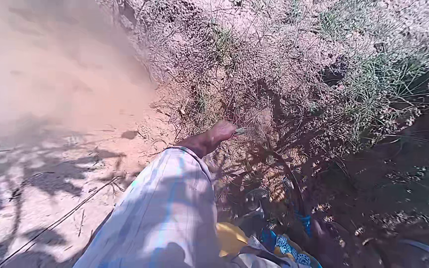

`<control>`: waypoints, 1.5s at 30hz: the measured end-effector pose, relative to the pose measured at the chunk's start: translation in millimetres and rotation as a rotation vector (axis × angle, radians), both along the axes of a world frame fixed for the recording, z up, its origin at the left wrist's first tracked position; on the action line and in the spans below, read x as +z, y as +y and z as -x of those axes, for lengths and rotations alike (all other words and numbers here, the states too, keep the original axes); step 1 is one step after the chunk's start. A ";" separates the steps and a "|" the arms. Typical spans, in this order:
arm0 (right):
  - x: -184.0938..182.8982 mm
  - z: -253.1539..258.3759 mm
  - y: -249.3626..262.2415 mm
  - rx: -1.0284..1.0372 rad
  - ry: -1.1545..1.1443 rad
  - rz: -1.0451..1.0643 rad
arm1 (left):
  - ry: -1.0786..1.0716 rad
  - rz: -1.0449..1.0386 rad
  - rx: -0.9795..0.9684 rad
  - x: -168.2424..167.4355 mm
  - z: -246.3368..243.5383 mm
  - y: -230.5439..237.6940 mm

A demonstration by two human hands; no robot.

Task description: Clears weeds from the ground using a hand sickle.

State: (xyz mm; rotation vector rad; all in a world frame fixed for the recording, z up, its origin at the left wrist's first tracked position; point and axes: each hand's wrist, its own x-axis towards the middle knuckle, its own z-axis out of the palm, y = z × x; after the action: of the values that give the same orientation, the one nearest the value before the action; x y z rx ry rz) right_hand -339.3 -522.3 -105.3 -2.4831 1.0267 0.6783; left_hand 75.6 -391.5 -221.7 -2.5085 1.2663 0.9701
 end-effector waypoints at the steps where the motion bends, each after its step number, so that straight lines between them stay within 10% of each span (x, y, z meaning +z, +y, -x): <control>1: 9.0 5.4 -3.4 -0.034 0.011 -0.046 | -0.036 -0.032 -0.060 -3.1 1.1 5.1; 10: -13.1 1.0 -29.2 -0.171 -0.335 0.066 | -0.156 0.339 0.021 64.1 -28.4 -79.8; 19: -21.7 7.3 -35.2 -0.255 -0.263 0.027 | -0.123 0.181 0.562 2.0 -5.7 -142.4; 29: -18.3 -8.7 -35.0 -0.073 -0.391 0.006 | -0.015 0.115 0.455 27.4 -8.1 -104.2; 39: -34.8 -186.8 -45.0 -0.031 -0.216 -0.159 | 0.009 0.167 0.399 21.0 -27.4 -69.8; 45: -43.9 -68.8 -29.7 -0.016 0.042 -0.145 | 0.065 0.057 0.061 5.8 13.1 -40.8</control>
State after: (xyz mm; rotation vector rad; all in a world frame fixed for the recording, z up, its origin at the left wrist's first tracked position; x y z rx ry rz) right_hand -270.5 -552.0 -149.2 -2.3437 0.9751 0.7742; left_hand 62.5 -432.3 -215.9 -2.5927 1.2595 1.0523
